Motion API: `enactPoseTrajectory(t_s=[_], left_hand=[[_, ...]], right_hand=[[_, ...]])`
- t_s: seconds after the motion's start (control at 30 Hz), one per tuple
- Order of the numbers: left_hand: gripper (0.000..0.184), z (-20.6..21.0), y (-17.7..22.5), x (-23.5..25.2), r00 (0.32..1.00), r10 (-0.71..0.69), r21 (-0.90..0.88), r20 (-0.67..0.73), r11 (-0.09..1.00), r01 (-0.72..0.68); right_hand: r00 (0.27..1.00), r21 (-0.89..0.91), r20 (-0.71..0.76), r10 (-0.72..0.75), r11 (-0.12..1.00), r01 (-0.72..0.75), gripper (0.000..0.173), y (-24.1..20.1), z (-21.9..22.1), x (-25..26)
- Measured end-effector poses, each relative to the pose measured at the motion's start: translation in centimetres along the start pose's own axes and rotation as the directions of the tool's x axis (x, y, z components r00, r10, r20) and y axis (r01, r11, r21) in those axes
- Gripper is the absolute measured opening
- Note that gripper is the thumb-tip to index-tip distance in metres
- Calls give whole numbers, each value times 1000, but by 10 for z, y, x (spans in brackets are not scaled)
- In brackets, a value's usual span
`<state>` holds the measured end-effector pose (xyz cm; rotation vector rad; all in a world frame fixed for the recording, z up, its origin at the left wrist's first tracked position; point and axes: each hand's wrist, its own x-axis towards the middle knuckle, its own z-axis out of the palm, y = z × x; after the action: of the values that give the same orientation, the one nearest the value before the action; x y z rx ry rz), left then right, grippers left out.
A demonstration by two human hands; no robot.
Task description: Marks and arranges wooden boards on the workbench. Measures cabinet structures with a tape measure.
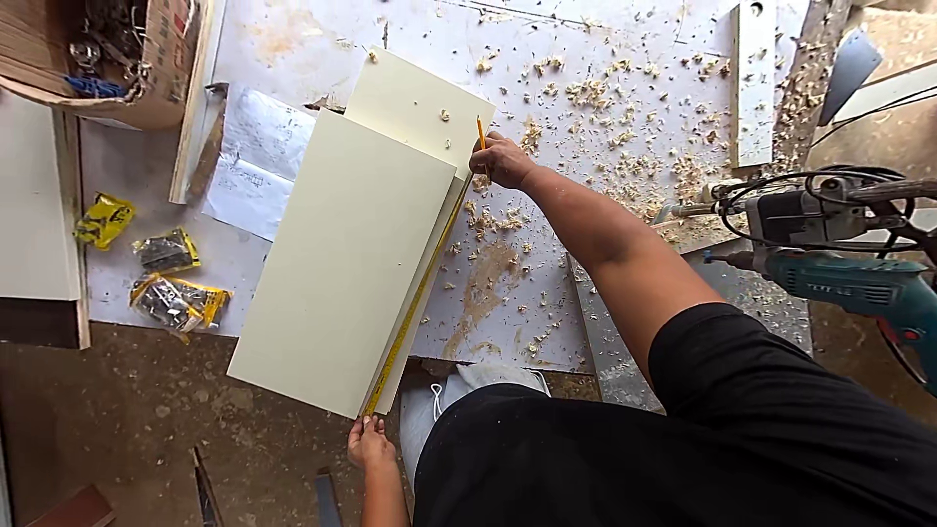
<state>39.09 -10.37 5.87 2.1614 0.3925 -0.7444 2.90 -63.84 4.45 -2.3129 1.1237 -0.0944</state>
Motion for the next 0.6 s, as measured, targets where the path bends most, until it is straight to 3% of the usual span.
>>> enactPoseTrajectory(t_s=[0.23,0.43,0.6], left_hand=[[26,-16,4,-2,991,131,38,2,991,-131],[26,1,38,11,994,100,184,-44,979,-90],[25,0,43,18,995,83,236,-52,969,-69]], right_hand=[[992,-42,-6,-125,991,124,16,-15,-16,6],[989,-180,124,83,982,-60,13,-38,-30,41],[983,-191,148,107,978,-78,14,-39,-31,52]])
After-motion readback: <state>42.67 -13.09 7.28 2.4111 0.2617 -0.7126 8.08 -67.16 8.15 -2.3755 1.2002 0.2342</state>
